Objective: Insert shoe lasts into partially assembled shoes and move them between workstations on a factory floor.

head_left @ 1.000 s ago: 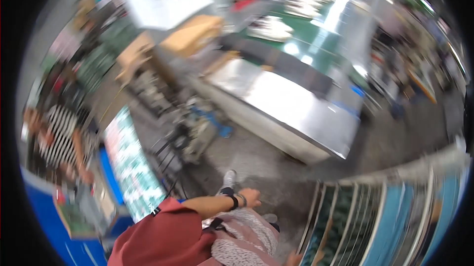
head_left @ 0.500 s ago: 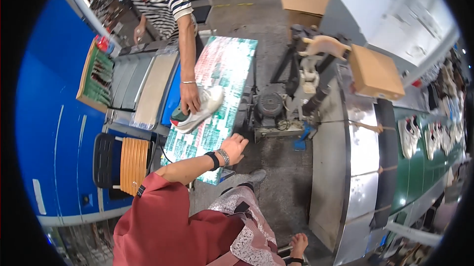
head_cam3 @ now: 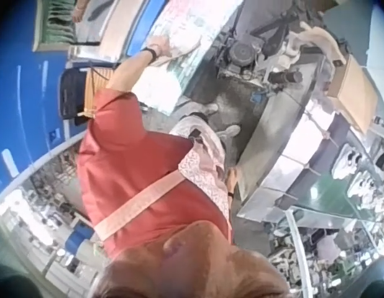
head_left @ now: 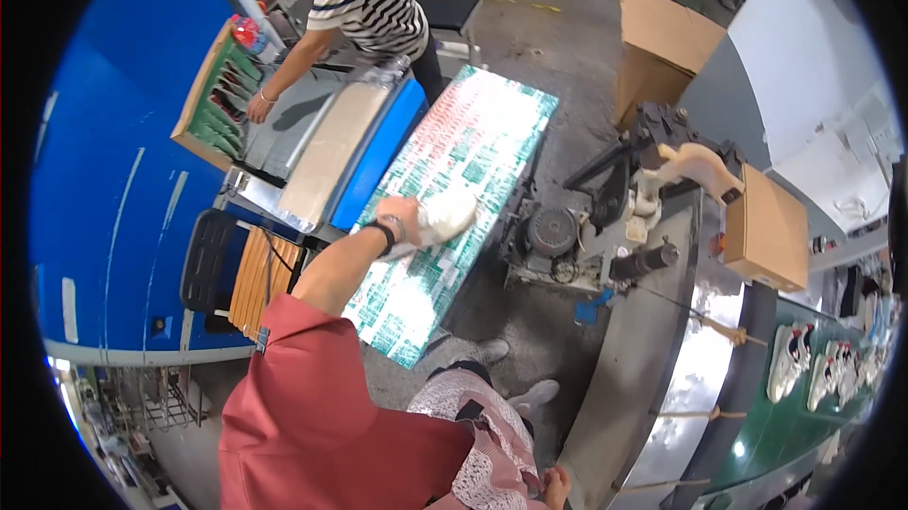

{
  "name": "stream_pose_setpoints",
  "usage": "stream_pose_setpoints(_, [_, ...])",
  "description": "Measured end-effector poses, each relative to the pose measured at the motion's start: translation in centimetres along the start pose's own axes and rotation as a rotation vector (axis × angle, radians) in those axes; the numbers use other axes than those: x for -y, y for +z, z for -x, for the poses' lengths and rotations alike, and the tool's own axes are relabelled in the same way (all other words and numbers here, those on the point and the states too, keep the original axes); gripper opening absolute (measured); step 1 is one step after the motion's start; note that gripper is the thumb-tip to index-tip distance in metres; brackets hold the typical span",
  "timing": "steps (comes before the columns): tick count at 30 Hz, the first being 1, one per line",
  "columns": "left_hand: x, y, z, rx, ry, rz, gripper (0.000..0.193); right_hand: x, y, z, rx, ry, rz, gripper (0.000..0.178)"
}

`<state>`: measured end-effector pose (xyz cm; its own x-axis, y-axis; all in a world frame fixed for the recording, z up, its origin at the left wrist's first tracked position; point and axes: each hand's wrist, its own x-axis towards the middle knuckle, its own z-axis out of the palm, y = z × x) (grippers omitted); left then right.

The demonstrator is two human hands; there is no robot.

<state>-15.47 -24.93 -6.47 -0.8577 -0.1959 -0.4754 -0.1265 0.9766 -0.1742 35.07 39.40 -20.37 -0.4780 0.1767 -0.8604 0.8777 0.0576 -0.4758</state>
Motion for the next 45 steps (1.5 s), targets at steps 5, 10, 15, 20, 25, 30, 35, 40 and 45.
stream_pose_setpoints(5, [-11.4,-4.8,11.2,-0.076,0.476,0.239,0.065,12.1,2.0,-2.6,0.019,-0.018,-0.593,0.065])
stream_pose_setpoints(10, [-26.0,-9.2,19.9,-0.62,1.192,0.328,0.055,37.5,5.5,-0.5,0.672,-0.176,-0.931,0.075])
stream_pose_setpoints(15, [-35.0,-11.8,24.3,-0.712,1.074,0.392,0.069,42.7,1.1,-0.5,0.717,-0.356,-0.886,0.064])
stream_pose_setpoints(20, [-39.3,-10.0,23.5,-0.62,0.884,0.659,0.083,50.2,-1.7,1.4,0.202,-1.024,-0.415,0.083])
stream_pose_setpoints(25, [-41.0,-11.1,18.2,-0.66,0.774,0.884,0.104,56.8,-0.9,-0.8,-0.054,-1.266,-0.053,0.088])
stream_pose_setpoints(30, [-41.3,-10.5,16.3,-0.605,0.707,1.004,0.106,59.7,0.5,0.4,-0.35,-1.359,0.426,0.095])
stream_pose_setpoints(35, [-41.2,-9.2,14.4,-0.774,0.689,1.285,0.097,63.9,5.9,5.0,-0.464,-1.17,0.918,0.099])
stream_pose_setpoints(40, [-42.1,-6.9,14.7,-0.583,0.708,1.32,0.106,61.9,3.7,2.1,-0.49,-1.358,0.91,0.097])
stream_pose_setpoints(45, [-40.9,-2.9,17.8,-0.311,0.462,1.432,0.097,60.8,3.7,3.4,-0.491,-1.36,0.909,0.098])
